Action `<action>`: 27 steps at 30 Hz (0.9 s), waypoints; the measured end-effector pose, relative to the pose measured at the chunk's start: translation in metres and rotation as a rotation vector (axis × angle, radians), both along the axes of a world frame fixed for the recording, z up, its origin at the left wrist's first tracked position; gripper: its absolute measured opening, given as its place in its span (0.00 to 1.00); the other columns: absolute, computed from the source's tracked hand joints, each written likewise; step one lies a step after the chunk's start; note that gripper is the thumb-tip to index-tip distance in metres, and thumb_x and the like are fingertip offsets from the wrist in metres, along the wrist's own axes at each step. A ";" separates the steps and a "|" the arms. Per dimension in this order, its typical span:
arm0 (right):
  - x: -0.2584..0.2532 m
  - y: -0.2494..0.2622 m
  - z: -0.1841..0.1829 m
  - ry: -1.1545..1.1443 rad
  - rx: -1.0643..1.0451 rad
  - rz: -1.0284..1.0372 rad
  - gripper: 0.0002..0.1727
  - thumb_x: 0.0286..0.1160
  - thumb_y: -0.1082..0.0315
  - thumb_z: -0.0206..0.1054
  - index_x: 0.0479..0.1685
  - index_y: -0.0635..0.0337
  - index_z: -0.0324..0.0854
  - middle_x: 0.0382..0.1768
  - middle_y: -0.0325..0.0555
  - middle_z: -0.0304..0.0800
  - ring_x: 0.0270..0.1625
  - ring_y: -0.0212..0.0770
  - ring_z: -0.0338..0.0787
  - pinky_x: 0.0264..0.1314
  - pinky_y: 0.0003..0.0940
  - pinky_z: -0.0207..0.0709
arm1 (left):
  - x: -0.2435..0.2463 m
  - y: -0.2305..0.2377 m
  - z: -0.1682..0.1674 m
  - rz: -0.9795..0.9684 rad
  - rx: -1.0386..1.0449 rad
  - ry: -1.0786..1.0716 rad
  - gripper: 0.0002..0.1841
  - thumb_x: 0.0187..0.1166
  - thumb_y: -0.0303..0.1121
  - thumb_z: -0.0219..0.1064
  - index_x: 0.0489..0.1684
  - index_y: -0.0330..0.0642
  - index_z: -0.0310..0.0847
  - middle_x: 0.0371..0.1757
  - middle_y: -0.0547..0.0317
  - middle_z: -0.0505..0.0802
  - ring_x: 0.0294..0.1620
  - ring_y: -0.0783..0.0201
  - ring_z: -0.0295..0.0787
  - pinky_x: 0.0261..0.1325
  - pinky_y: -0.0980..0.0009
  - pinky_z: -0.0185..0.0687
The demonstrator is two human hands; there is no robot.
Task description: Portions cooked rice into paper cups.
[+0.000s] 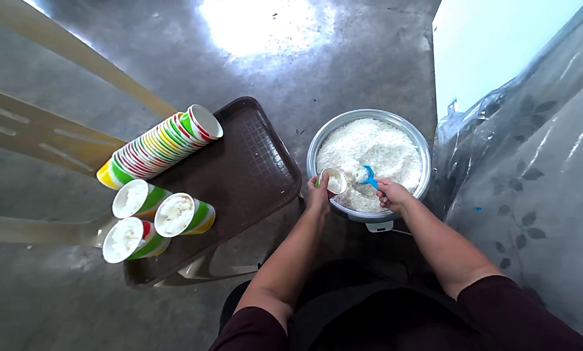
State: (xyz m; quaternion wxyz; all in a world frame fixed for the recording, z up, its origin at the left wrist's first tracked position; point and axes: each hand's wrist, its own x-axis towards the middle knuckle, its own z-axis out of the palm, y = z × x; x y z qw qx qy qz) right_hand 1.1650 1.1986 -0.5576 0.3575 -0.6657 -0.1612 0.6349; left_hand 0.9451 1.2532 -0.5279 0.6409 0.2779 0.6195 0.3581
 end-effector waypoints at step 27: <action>-0.012 -0.050 0.089 -1.272 0.719 0.615 0.23 0.90 0.67 0.53 0.80 0.54 0.79 0.38 0.66 0.87 0.43 0.64 0.89 0.49 0.60 0.83 | 0.048 -0.009 0.025 -0.167 -0.003 -0.422 0.33 0.90 0.62 0.42 0.91 0.57 0.51 0.74 0.44 0.81 0.60 0.50 0.85 0.57 0.54 0.83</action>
